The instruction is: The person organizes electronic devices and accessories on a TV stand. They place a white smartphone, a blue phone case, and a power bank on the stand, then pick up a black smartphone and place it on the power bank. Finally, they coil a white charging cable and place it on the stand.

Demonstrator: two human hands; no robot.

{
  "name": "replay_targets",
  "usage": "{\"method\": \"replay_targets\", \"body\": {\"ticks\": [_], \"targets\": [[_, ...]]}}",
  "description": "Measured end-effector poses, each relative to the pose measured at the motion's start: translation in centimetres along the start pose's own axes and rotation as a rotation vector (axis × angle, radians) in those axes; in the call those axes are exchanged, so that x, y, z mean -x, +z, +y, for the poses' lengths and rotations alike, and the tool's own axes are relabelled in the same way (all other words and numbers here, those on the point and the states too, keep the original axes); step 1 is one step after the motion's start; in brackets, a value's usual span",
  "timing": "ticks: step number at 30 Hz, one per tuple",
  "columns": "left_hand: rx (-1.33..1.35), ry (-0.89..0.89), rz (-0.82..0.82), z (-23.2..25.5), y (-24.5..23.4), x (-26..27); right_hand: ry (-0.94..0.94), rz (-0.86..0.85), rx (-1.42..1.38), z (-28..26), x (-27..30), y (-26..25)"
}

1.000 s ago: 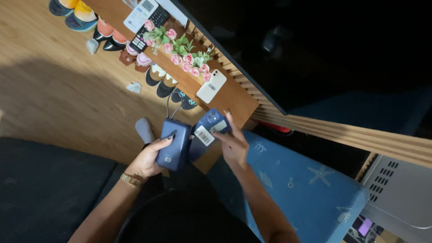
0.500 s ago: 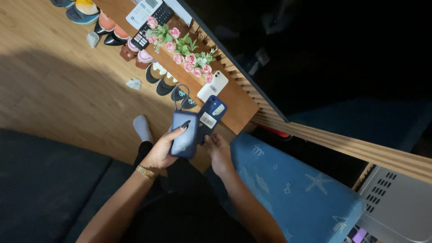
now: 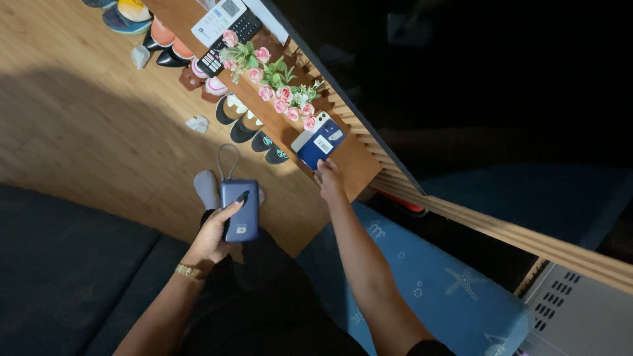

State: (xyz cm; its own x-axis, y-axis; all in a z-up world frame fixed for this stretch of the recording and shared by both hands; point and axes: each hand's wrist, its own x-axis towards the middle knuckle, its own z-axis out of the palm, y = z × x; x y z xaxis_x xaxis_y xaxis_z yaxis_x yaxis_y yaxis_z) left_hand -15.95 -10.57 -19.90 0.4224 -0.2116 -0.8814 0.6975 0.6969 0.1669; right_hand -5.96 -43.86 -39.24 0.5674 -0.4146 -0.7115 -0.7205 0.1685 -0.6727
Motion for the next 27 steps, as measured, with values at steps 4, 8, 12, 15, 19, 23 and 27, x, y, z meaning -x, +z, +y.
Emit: {"method": "replay_targets", "body": {"ticks": [4,8,12,15,19,23,27], "targets": [[-0.017,0.012,0.026,-0.9,-1.7,-0.9,0.018,-0.028,0.018,1.7,-4.4,0.1],[0.014,0.018,0.042,-0.4,-1.5,0.5,-0.007,0.010,0.015,1.5,-4.5,0.8],[0.027,0.004,0.045,-0.4,-1.7,0.5,-0.049,0.099,-0.031,0.6,-3.4,2.3],[0.034,0.008,0.054,-0.1,-1.8,0.9,-0.096,0.166,-0.076,2.2,-5.3,1.8],[0.047,0.010,0.050,0.2,-1.9,0.7,-0.109,0.265,-0.015,2.5,-6.2,2.4],[0.069,0.019,0.049,0.0,-2.3,0.6,-0.125,0.396,0.144,3.8,-7.8,2.6],[0.081,0.016,0.047,-0.1,-3.0,0.1,-0.146,0.405,0.129,8.0,-15.6,1.4]]}}
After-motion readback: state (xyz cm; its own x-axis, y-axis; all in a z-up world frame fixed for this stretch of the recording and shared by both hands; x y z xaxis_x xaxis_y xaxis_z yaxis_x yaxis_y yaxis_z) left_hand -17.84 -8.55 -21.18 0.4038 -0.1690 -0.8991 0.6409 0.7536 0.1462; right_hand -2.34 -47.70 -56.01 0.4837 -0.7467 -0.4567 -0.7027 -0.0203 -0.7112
